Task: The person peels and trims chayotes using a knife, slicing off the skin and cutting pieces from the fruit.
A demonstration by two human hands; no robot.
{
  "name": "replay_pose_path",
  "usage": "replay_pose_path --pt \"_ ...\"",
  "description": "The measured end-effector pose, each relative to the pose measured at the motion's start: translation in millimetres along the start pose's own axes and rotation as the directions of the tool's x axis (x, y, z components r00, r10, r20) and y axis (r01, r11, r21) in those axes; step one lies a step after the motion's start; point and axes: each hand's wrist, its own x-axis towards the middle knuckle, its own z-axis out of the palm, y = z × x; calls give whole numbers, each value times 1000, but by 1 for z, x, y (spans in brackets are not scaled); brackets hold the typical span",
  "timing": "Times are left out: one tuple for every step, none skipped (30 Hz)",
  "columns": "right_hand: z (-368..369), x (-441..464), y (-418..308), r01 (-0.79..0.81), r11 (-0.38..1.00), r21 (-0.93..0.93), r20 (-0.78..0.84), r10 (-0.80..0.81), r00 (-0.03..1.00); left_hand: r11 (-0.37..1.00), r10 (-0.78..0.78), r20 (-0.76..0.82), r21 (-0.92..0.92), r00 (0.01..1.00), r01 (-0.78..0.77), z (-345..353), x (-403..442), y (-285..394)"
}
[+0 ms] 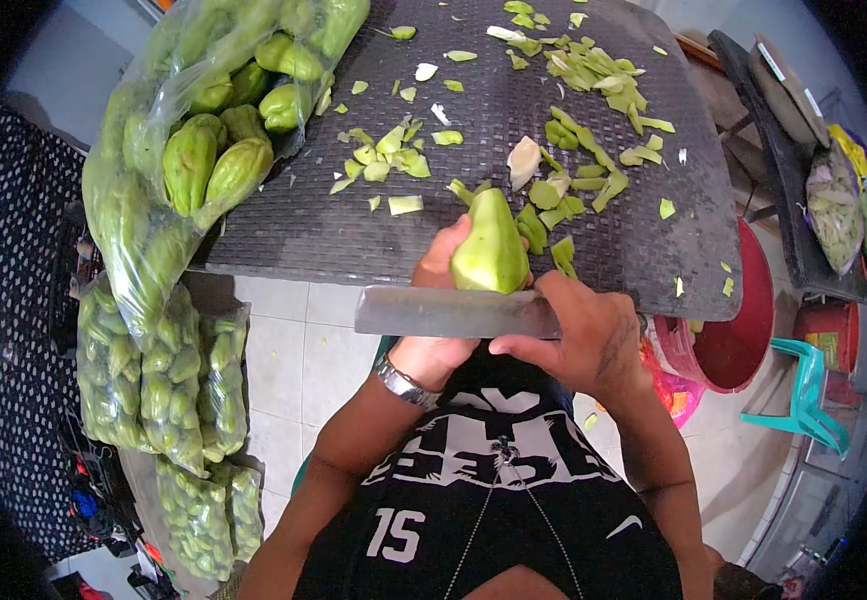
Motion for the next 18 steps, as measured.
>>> replay_pose_path --pt "-2 1 2 -5 1000 7 12 5 1000 1000 7 -10 -1 1000 -7 1 0 0" --pt "-4 2 4 -10 1000 20 10 10 1000 999 34 -16 35 999 -34 3 -2 1" --pt "-5 4 7 -14 999 32 8 14 1000 996 61 -20 71 998 -60 8 -5 3" --pt "-7 5 10 -19 999 44 6 19 1000 991 89 -24 107 996 -85 11 -6 4" --pt "-9 6 13 -35 998 53 27 34 999 990 92 -29 112 995 -88 11 -7 5" --pt "-11 7 15 -52 997 60 47 49 998 989 95 -32 118 995 -91 10 -7 6" --pt "-13 7 17 -70 995 68 68 65 996 988 98 -37 123 995 -93 9 -7 7" --pt "-16 8 17 -60 996 67 58 56 997 991 81 -38 107 996 -76 9 -7 8" --pt "-18 8 18 -50 997 65 47 47 998 994 64 -38 92 997 -60 9 -8 9" --pt "-20 9 18 -39 997 63 36 37 999 996 48 -37 77 998 -45 9 -8 9" --pt "-22 9 19 -36 998 47 43 34 998 998 29 -55 58 998 -26 10 -8 10" --pt "-23 9 19 -33 999 31 51 32 998 999 10 -72 39 997 -7 13 -9 9" --pt "-24 9 20 -30 999 14 58 29 998 1000 -9 -89 19 996 11 14 -9 9" --pt "-24 9 21 -29 999 15 54 29 998 999 -24 -37 24 999 25 10 -9 9" --pt "-23 9 23 -29 999 16 49 28 998 999 -39 15 29 999 39 5 -8 10" --pt "-24 9 25 -29 999 15 43 29 999 998 -56 68 36 996 53 1 -9 11" --pt "-28 8 29 -145 989 24 25 145 989 996 -48 63 74 997 44 -1 -11 12" --pt "-35 8 37 -260 965 36 7 260 966 993 -42 59 114 997 35 2 -15 15"
